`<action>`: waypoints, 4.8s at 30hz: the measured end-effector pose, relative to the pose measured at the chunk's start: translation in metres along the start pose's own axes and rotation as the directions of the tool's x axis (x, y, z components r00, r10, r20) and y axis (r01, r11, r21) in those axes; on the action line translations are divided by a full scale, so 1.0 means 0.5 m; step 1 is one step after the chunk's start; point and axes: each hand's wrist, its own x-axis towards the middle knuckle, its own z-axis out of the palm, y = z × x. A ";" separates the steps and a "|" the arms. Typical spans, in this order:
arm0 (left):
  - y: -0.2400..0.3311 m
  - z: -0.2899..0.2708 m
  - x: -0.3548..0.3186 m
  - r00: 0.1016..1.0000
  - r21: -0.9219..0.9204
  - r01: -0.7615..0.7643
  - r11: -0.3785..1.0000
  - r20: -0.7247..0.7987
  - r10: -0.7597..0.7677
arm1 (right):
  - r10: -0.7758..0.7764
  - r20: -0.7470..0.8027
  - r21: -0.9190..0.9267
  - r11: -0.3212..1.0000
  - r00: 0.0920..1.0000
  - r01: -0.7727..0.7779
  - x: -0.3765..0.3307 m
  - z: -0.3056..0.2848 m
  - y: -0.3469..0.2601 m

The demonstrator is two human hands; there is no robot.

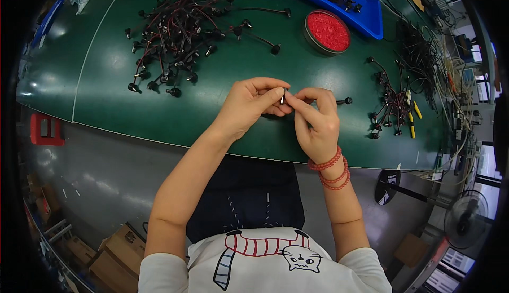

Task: Manually assembling connectors onto electronic wires at a factory workbench.

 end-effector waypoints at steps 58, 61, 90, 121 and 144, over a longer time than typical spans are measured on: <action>-0.019 0.023 0.011 0.988 0.221 -0.129 0.967 0.114 0.105 | 0.440 0.246 -0.486 0.827 0.863 -0.283 0.178 -0.056 0.245; 0.002 0.024 0.011 0.983 0.273 0.101 0.957 0.118 -0.138 | 0.439 0.206 -0.445 0.838 0.875 -0.316 0.185 -0.054 0.228; 0.001 0.011 0.027 0.991 0.013 0.135 0.991 0.019 -0.135 | 0.581 0.228 0.579 0.564 0.781 -0.589 0.066 -0.021 0.049; -0.006 0.011 0.028 0.997 -0.063 0.078 0.995 -0.006 -0.078 | 0.369 0.071 0.337 0.866 0.927 -0.370 0.029 0.011 0.036; -0.004 0.023 0.022 0.999 0.056 0.011 0.998 -0.040 -0.009 | 0.572 0.445 0.700 0.256 0.689 -0.666 0.028 0.011 0.041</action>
